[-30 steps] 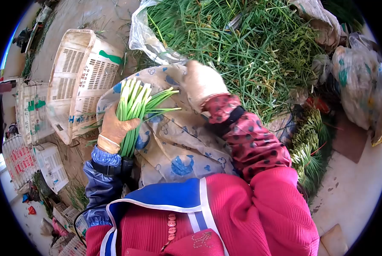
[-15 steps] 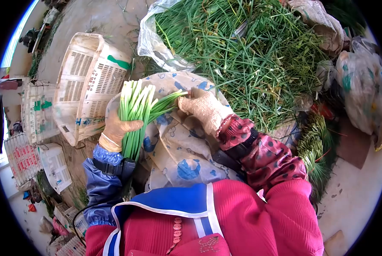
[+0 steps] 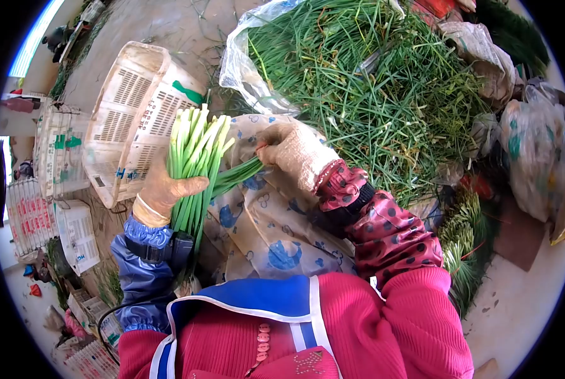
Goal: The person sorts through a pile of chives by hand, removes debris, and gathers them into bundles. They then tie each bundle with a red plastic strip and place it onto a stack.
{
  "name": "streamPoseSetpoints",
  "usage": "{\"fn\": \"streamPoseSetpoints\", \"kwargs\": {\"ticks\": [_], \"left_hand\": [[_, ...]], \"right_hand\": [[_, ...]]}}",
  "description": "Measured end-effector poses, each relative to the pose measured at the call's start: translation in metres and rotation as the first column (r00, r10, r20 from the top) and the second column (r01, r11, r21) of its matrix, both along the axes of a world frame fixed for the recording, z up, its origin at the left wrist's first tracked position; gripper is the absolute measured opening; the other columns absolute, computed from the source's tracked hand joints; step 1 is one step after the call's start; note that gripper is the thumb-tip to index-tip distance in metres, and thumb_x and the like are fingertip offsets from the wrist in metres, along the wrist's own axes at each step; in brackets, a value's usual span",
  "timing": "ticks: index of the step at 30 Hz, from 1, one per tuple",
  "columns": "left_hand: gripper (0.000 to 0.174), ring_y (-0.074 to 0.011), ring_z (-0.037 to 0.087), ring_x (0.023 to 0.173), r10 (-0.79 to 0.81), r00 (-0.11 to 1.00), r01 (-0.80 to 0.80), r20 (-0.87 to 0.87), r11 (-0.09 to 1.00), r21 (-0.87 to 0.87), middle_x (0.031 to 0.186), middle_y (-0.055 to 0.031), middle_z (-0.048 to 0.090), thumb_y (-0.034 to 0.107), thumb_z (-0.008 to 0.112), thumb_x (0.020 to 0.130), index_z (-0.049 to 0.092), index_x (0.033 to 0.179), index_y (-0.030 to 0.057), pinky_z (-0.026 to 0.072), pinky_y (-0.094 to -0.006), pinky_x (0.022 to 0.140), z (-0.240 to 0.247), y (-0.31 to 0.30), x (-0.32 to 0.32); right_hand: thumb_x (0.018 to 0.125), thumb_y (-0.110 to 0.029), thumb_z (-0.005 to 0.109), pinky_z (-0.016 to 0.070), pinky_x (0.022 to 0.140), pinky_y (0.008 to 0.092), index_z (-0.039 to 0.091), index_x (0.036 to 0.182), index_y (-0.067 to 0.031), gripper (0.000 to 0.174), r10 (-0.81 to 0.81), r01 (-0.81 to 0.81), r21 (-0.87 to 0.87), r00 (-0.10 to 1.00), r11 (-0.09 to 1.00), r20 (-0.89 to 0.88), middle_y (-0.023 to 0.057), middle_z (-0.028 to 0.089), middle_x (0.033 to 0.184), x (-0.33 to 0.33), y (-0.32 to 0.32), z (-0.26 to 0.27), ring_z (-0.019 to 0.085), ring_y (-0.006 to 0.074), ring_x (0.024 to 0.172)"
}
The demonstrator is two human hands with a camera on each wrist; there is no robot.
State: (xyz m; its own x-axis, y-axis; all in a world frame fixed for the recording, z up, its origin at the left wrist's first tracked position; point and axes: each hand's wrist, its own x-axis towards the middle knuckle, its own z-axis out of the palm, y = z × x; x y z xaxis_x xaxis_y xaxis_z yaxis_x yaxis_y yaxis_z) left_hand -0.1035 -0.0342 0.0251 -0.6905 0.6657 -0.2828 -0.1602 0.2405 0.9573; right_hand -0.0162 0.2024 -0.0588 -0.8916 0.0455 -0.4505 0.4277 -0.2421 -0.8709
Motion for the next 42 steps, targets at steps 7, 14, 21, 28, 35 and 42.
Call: {"fn": "streamPoseSetpoints", "kwargs": {"ticks": [7, 14, 21, 28, 35, 42], "left_hand": [[0.059, -0.0136, 0.064, 0.098, -0.001, 0.993, -0.014, 0.114, 0.992, 0.125, 0.111, -0.0054, 0.069, 0.006, 0.085, 0.067, 0.064, 0.122, 0.0001, 0.0494, -0.0293, 0.092, -0.011, 0.021, -0.001], [0.066, -0.0136, 0.063, 0.102, -0.054, 0.983, 0.038, 0.177, 0.995, 0.092, 0.114, -0.0047, 0.068, 0.004, 0.087, 0.065, 0.061, 0.126, 0.0002, 0.0488, -0.0298, 0.093, -0.012, 0.019, -0.009], [0.076, -0.0194, 0.06, 0.113, -0.254, 0.945, 0.207, -0.206, 0.952, -0.225, 0.123, -0.0089, 0.065, 0.027, 0.087, 0.068, 0.056, 0.134, 0.0058, 0.0445, -0.0353, 0.101, -0.003, 0.023, -0.011], [0.082, -0.0352, 0.057, 0.118, -0.464, 0.636, 0.034, -0.617, 0.815, -0.578, 0.131, -0.0182, 0.06, 0.037, 0.083, 0.068, 0.052, 0.138, 0.0062, 0.0426, -0.0416, 0.103, -0.002, 0.031, -0.001], [0.076, -0.0375, 0.063, 0.109, -0.141, 0.744, -0.173, -0.653, 0.904, -0.391, 0.121, -0.0187, 0.063, 0.018, 0.072, 0.079, 0.038, 0.145, 0.0039, 0.051, -0.0406, 0.092, -0.026, 0.043, 0.023], [0.066, -0.0375, 0.053, 0.101, -0.496, 0.25, -0.486, -0.832, 0.679, -0.55, 0.118, -0.0267, 0.051, 0.017, 0.05, 0.084, 0.032, 0.141, -0.0123, 0.0417, -0.0488, 0.088, -0.049, 0.082, 0.059]], "right_hand": [[0.09, -0.01, 0.068, 0.0474, 0.066, 0.0219, 0.062, 0.116, 0.0009, 0.029, -0.153, -0.01, -0.624, 0.966, 0.781, -0.207, 0.0035, 0.067, 0.096, 0.0, -0.012, 0.026, 0.059, 0.0084, 0.075], [0.088, -0.013, 0.07, 0.0451, 0.065, 0.0206, 0.063, 0.119, 0.0007, 0.035, -0.108, 0.006, -0.413, 0.969, 0.911, -0.224, 0.0005, 0.066, 0.092, 0.005, -0.013, 0.03, 0.055, 0.006, 0.073], [0.087, -0.005, 0.067, 0.0526, 0.075, 0.0257, 0.062, 0.119, 0.005, 0.034, -0.396, 0.243, -0.528, 0.896, 0.814, -0.199, 0.0074, 0.07, 0.101, 0.001, -0.029, 0.022, 0.065, 0.0128, 0.083], [0.095, -0.014, 0.063, 0.0538, 0.08, 0.0304, 0.053, 0.13, 0.003, 0.04, -0.498, 0.355, -0.525, 0.852, 0.774, -0.159, 0.0093, 0.066, 0.114, -0.004, -0.039, 0.008, 0.063, 0.0142, 0.093], [0.093, -0.039, 0.065, 0.046, 0.103, 0.0414, 0.023, 0.156, -0.0166, 0.078, -0.329, 0.027, -0.697, 0.894, 0.716, -0.304, 0.0139, 0.049, 0.139, 0.0, -0.03, 0.038, 0.052, 0.0245, 0.12], [0.087, -0.002, 0.068, 0.0546, 0.092, 0.0406, 0.047, 0.126, -0.0047, 0.044, -0.476, 0.293, -0.633, 0.869, 0.716, -0.137, 0.0137, 0.062, 0.113, -0.029, -0.033, 0.018, 0.063, 0.0258, 0.102]]}}
